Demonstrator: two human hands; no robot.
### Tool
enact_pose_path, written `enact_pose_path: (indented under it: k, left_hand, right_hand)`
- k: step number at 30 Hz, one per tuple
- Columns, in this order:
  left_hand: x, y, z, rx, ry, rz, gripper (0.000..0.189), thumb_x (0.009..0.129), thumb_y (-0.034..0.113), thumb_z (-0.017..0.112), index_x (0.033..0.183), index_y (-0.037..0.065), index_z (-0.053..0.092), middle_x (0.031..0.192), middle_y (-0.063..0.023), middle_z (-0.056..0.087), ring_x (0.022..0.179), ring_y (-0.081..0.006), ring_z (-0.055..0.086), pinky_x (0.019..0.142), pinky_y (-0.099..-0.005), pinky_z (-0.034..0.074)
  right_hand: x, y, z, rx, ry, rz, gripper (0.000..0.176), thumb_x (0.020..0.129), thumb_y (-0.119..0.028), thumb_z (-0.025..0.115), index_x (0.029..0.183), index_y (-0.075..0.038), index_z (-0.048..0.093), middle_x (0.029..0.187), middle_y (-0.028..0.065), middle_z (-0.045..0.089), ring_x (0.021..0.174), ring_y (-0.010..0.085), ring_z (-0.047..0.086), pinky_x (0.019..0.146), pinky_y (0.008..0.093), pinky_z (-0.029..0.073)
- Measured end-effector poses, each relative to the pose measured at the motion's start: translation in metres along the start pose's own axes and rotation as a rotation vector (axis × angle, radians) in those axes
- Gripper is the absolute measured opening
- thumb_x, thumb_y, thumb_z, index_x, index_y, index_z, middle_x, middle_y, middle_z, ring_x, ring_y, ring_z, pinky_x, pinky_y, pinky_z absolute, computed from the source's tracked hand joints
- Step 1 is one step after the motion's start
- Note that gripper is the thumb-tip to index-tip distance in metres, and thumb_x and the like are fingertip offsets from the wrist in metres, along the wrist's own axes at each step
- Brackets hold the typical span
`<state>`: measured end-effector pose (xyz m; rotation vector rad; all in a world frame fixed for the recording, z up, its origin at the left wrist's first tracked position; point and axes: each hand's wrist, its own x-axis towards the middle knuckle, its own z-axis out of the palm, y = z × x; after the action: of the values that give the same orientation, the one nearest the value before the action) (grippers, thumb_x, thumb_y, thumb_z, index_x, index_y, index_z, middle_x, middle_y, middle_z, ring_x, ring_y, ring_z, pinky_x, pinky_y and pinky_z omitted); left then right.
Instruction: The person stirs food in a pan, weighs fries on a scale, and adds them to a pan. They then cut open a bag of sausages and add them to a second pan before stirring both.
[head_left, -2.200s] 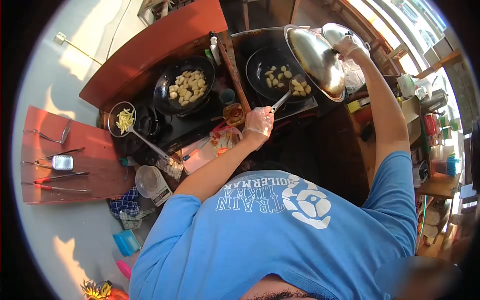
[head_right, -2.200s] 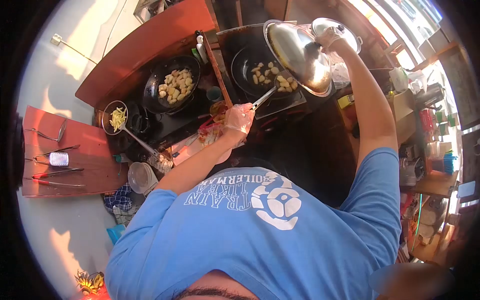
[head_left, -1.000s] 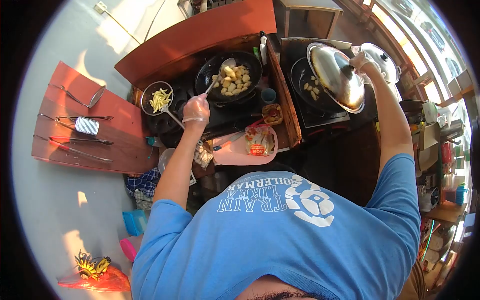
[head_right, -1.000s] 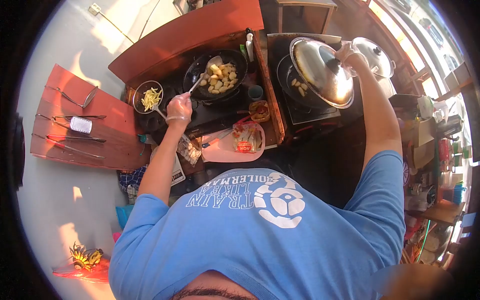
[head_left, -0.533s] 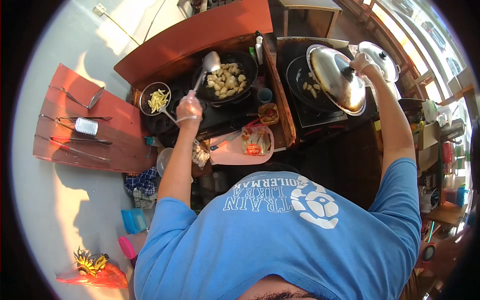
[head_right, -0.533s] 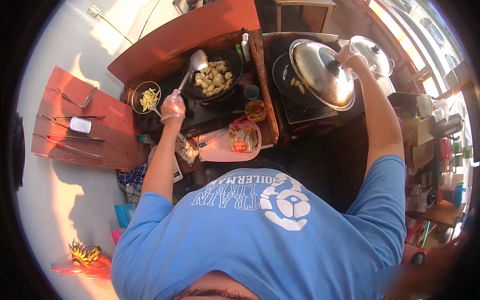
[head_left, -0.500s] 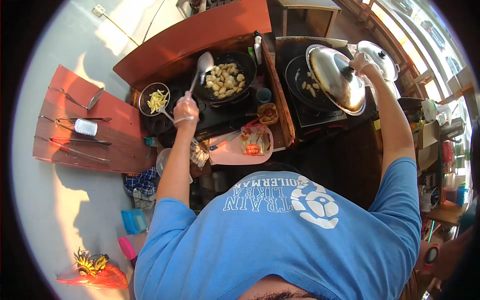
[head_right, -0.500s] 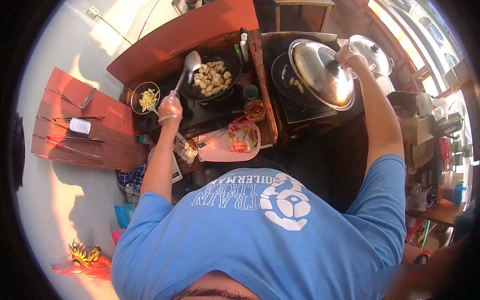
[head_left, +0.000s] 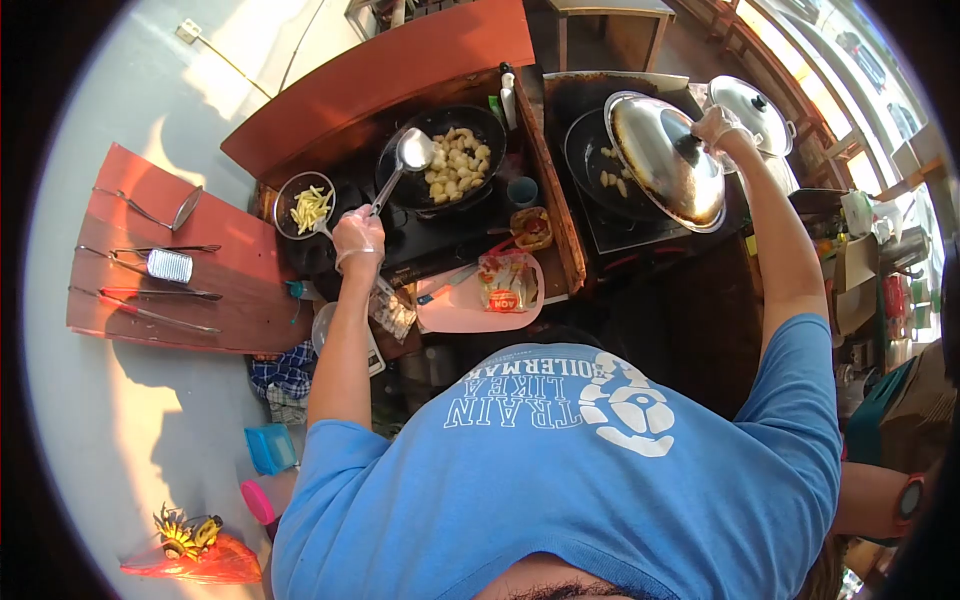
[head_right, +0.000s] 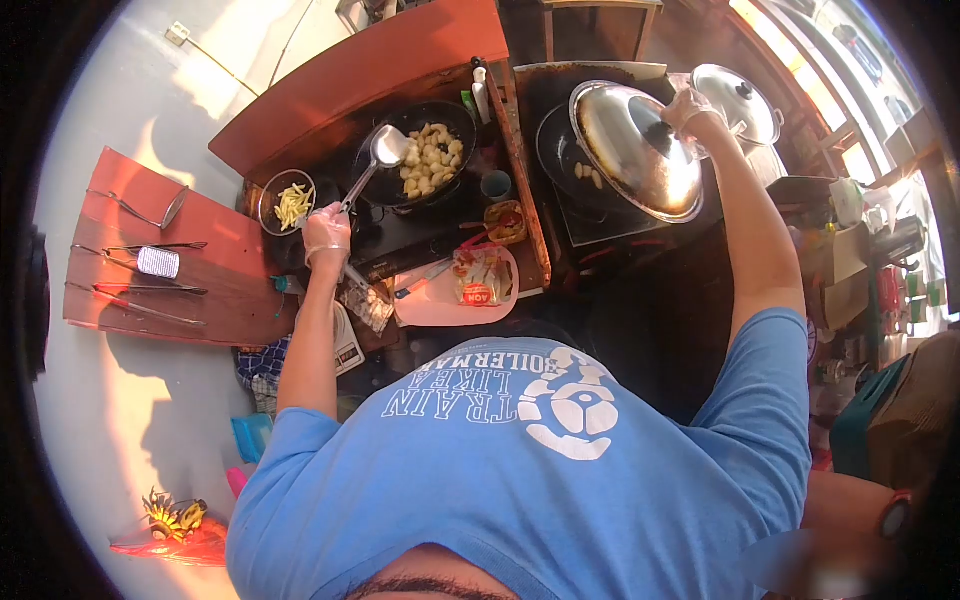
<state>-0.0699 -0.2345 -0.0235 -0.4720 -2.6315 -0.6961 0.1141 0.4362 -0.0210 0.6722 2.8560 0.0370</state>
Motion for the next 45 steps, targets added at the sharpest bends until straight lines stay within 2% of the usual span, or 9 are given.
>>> enact_pose_path:
  k: [3, 10, 12, 14, 25, 28, 35, 37, 45]
  left_hand:
    - [-0.002, 0.020, -0.011, 0.004, -0.069, 0.124, 0.024, 0.081, 0.014, 0.056, 0.097, 0.007, 0.073, 0.086, -0.0238, 0.067, 0.081, -0.0410, 0.065, 0.074, -0.0464, 0.053]
    - [0.002, 0.012, -0.015, 0.116, -0.090, 0.271, 0.023, 0.082, 0.015, 0.057, 0.097, 0.004, 0.072, 0.084, -0.0220, 0.067, 0.078, -0.0387, 0.066, 0.072, -0.0470, 0.053]
    - [0.003, 0.002, -0.005, 0.137, -0.111, 0.370, 0.020, 0.084, 0.014, 0.057, 0.092, 0.003, 0.071, 0.082, -0.0207, 0.066, 0.076, -0.0382, 0.065, 0.070, -0.0476, 0.052]
    - [0.003, -0.005, 0.007, 0.124, -0.103, 0.407, 0.018, 0.086, 0.014, 0.056, 0.087, 0.003, 0.070, 0.079, -0.0194, 0.066, 0.074, -0.0378, 0.065, 0.069, -0.0478, 0.052]
    - [0.051, 0.013, 0.050, 0.233, -0.150, 0.323, 0.023, 0.092, 0.015, 0.046, 0.097, 0.004, 0.065, 0.091, -0.0176, 0.067, 0.084, -0.0372, 0.066, 0.074, -0.0469, 0.054]
    - [0.041, 0.026, 0.047, 0.139, -0.128, 0.286, 0.021, 0.090, 0.014, 0.048, 0.098, 0.006, 0.066, 0.092, -0.0183, 0.067, 0.085, -0.0377, 0.066, 0.076, -0.0474, 0.053]
    - [0.036, 0.015, 0.020, 0.204, -0.157, 0.255, 0.021, 0.087, 0.015, 0.052, 0.098, 0.006, 0.068, 0.090, -0.0178, 0.067, 0.088, -0.0351, 0.066, 0.078, -0.0452, 0.053]
    - [0.024, 0.012, -0.002, 0.021, -0.079, 0.217, 0.023, 0.083, 0.014, 0.057, 0.098, 0.004, 0.071, 0.086, -0.0204, 0.068, 0.084, -0.0366, 0.066, 0.077, -0.0447, 0.053]
    - [0.002, 0.011, 0.001, 0.001, -0.069, 0.266, 0.024, 0.081, 0.013, 0.060, 0.099, 0.004, 0.072, 0.085, -0.0226, 0.067, 0.081, -0.0386, 0.066, 0.074, -0.0452, 0.053]
  right_hand:
    - [-0.014, -0.018, -0.011, 0.269, 0.024, 0.178, 0.036, 0.078, -0.026, 0.055, 0.079, 0.006, 0.070, 0.072, 0.0215, 0.069, 0.074, 0.0307, 0.071, 0.075, 0.0410, 0.055]
    - [-0.007, -0.011, 0.000, 0.028, 0.015, -0.014, 0.034, 0.076, -0.023, 0.056, 0.082, 0.008, 0.070, 0.075, 0.0238, 0.068, 0.078, 0.0307, 0.070, 0.078, 0.0402, 0.054]
    - [-0.040, -0.045, -0.028, 0.047, -0.025, 0.154, 0.012, 0.076, -0.010, 0.064, 0.073, 0.001, 0.067, 0.068, 0.0120, 0.068, 0.066, 0.0248, 0.068, 0.069, 0.0382, 0.056]
    - [-0.030, -0.039, -0.016, 0.023, -0.028, 0.121, 0.012, 0.076, -0.012, 0.065, 0.073, 0.000, 0.067, 0.069, 0.0121, 0.068, 0.066, 0.0250, 0.069, 0.070, 0.0381, 0.056]
    - [-0.014, -0.017, 0.003, -0.119, -0.034, 0.021, 0.024, 0.073, -0.027, 0.075, 0.082, -0.005, 0.071, 0.072, 0.0122, 0.069, 0.073, 0.0270, 0.070, 0.071, 0.0375, 0.056]
    - [-0.010, -0.017, 0.012, -0.610, -0.062, -0.261, 0.025, 0.070, -0.029, 0.078, 0.083, -0.010, 0.070, 0.071, 0.0115, 0.069, 0.075, 0.0304, 0.069, 0.073, 0.0417, 0.050]
    - [0.013, 0.008, 0.037, -0.135, -0.085, -0.011, 0.027, 0.066, -0.028, 0.080, 0.080, -0.009, 0.069, 0.072, 0.0111, 0.069, 0.077, 0.0301, 0.069, 0.073, 0.0417, 0.049]
    - [-0.008, -0.006, 0.024, -0.598, -0.026, -0.261, 0.027, 0.063, -0.028, 0.081, 0.078, -0.008, 0.068, 0.074, 0.0115, 0.069, 0.077, 0.0302, 0.069, 0.071, 0.0403, 0.050]
    - [0.031, 0.025, 0.057, -0.193, 0.001, -0.137, 0.028, 0.059, -0.025, 0.082, 0.075, -0.007, 0.068, 0.071, 0.0127, 0.068, 0.073, 0.0299, 0.068, 0.067, 0.0418, 0.051]
